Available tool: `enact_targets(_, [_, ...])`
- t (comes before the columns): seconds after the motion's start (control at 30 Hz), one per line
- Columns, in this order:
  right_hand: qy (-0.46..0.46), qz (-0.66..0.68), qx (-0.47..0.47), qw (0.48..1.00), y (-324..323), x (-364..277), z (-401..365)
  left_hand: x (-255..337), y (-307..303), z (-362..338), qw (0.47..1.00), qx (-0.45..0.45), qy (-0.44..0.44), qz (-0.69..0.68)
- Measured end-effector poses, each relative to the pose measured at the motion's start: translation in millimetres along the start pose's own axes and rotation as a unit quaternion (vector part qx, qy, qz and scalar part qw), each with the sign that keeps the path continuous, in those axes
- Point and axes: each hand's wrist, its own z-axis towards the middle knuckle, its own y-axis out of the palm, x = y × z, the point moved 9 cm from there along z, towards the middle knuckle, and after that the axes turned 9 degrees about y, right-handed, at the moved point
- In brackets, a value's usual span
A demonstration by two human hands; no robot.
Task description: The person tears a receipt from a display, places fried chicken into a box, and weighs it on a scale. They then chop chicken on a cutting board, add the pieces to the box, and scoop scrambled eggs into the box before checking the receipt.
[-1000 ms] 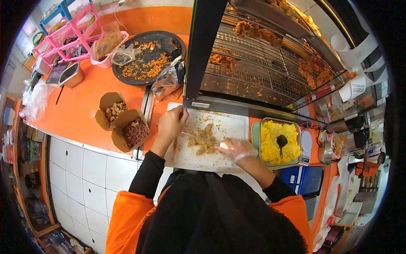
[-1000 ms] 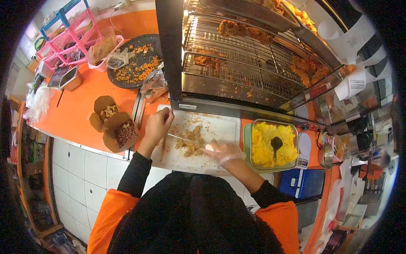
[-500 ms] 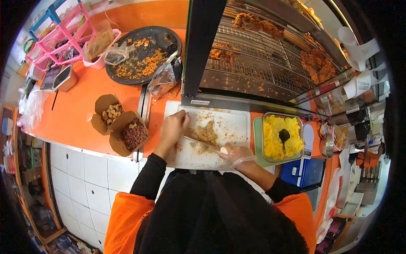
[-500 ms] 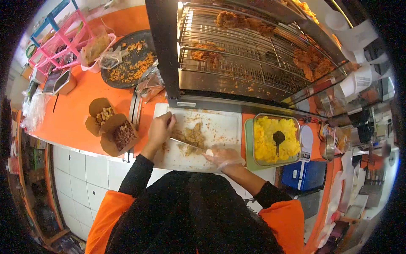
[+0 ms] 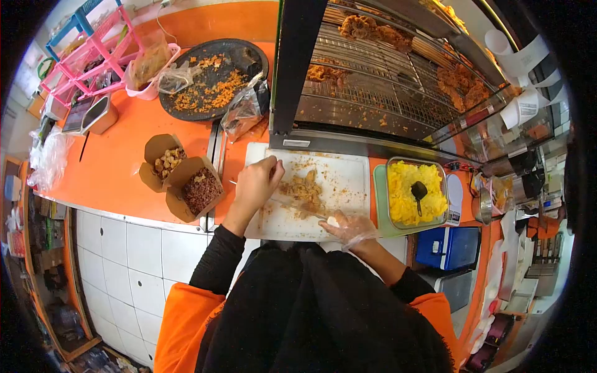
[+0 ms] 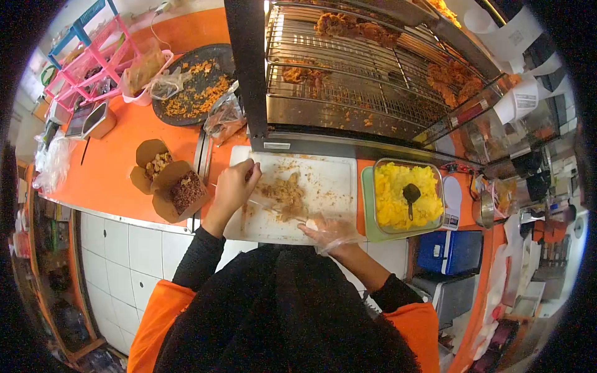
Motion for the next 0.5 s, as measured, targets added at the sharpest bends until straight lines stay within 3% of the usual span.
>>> enact_targets(0.17, [0.009,-0.016,-0.042,0.999,46.1,0.7,5.0,-3.6,17.6,-7.9,1.0,0.003,0.025,0.017])
enact_targets(0.33, [0.012,0.025,-0.053,0.998,32.7,1.9,14.2,-28.3,27.3,-12.5,1.0,-0.006,-0.013,-0.005])
enact_targets(0.47, [0.064,0.016,-0.181,0.981,39.0,1.3,16.9,-22.2,22.6,-6.8,1.0,-0.012,0.01,0.022])
enact_targets(0.5, [0.112,0.065,-0.197,0.972,31.5,4.8,18.4,-21.2,23.4,-5.7,1.0,-0.007,0.02,0.021])
